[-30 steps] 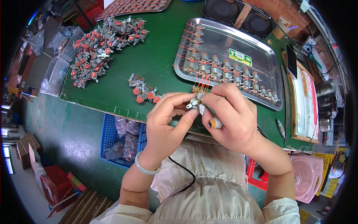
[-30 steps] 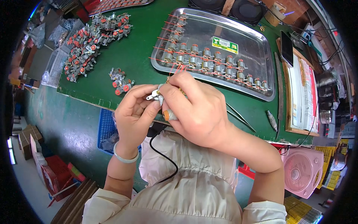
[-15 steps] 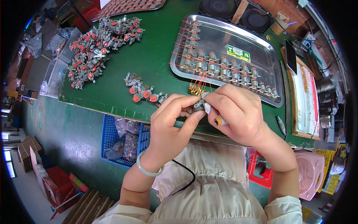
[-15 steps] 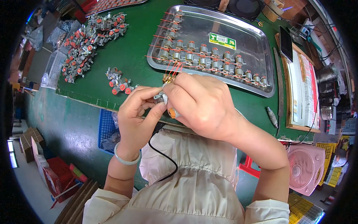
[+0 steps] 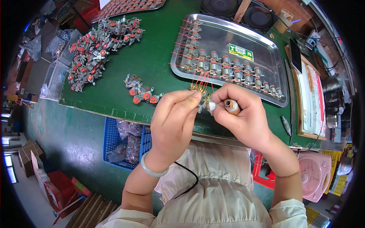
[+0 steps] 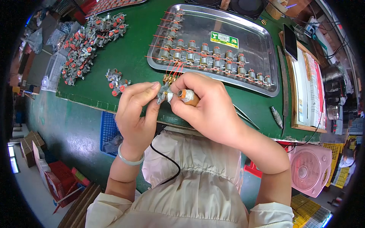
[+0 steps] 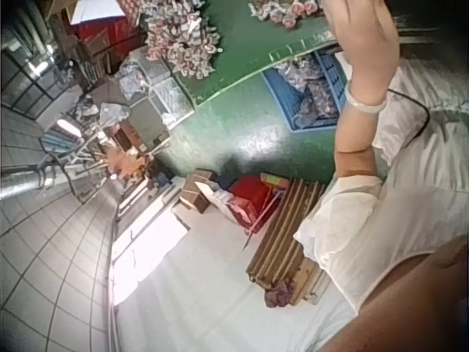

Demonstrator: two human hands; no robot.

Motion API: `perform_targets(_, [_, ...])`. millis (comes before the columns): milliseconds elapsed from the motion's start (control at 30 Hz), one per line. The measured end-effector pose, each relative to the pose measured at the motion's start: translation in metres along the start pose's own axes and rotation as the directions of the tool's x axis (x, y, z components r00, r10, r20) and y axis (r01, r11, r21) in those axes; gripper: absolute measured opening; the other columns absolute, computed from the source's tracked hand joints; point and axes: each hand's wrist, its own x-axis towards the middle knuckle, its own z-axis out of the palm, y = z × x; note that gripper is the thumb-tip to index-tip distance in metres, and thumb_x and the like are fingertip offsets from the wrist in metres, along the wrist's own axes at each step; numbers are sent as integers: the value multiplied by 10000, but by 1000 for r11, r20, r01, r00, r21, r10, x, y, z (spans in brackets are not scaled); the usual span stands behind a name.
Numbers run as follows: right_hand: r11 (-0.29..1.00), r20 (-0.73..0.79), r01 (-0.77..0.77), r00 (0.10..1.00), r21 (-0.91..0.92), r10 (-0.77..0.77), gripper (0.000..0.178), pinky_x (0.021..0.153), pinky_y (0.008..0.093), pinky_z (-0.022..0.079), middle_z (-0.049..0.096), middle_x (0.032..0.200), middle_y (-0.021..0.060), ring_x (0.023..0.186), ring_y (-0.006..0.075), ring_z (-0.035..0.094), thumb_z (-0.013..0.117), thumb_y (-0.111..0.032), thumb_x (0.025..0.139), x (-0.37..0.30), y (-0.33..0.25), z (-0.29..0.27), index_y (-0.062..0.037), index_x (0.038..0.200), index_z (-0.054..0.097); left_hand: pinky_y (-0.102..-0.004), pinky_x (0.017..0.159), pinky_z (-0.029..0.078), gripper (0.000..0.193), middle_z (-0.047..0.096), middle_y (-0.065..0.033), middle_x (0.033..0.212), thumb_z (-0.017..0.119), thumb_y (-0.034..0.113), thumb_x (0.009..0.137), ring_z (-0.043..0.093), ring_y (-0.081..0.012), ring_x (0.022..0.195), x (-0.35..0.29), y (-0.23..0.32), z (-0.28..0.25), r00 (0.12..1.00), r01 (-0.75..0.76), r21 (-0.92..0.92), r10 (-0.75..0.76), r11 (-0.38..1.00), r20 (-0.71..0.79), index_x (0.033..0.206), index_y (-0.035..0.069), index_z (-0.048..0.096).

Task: Assembling and securing small electronic motor components using a screwdriver and pliers on a workbench.

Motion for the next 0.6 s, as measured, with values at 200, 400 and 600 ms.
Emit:
perform_targets(200, [977, 90, -196, 978, 90, 188, 108, 586, 225, 405, 534, 688, 29, 635, 64, 468, 585, -87, 749, 3, -11, -18, -2, 803, 545, -283, 677, 465, 252, 571, -118, 893, 592, -79, 708, 569, -223, 795, 4, 1, 2, 988, 131, -132, -119, 982, 98, 949, -9, 563])
perform_targets(400, [997, 148, 60, 987, 44, -66, 130, 656, 265, 421, 553, 781, 73, 711, 133, 522, 565, -37, 764, 15, 1, -27, 3, 886, 540, -258, 759, 453, 257, 498, -101, 1023, 512, -26, 830, 540, -147, 865, -14, -3, 11, 914, 404, -636, -324, 657, 245, 1068, -17, 417])
perform_targets(600, [947, 192, 300, 942, -116, -275, 96, 584, 279, 424, 551, 743, 74, 673, 182, 545, 582, -1, 742, 19, 9, -27, -15, 833, 557, -249, 727, 466, 166, 489, -91, 969, 497, -16, 842, 544, -132, 827, -16, -2, 13, 917, 398, -623, -304, 673, 257, 1000, -13, 445])
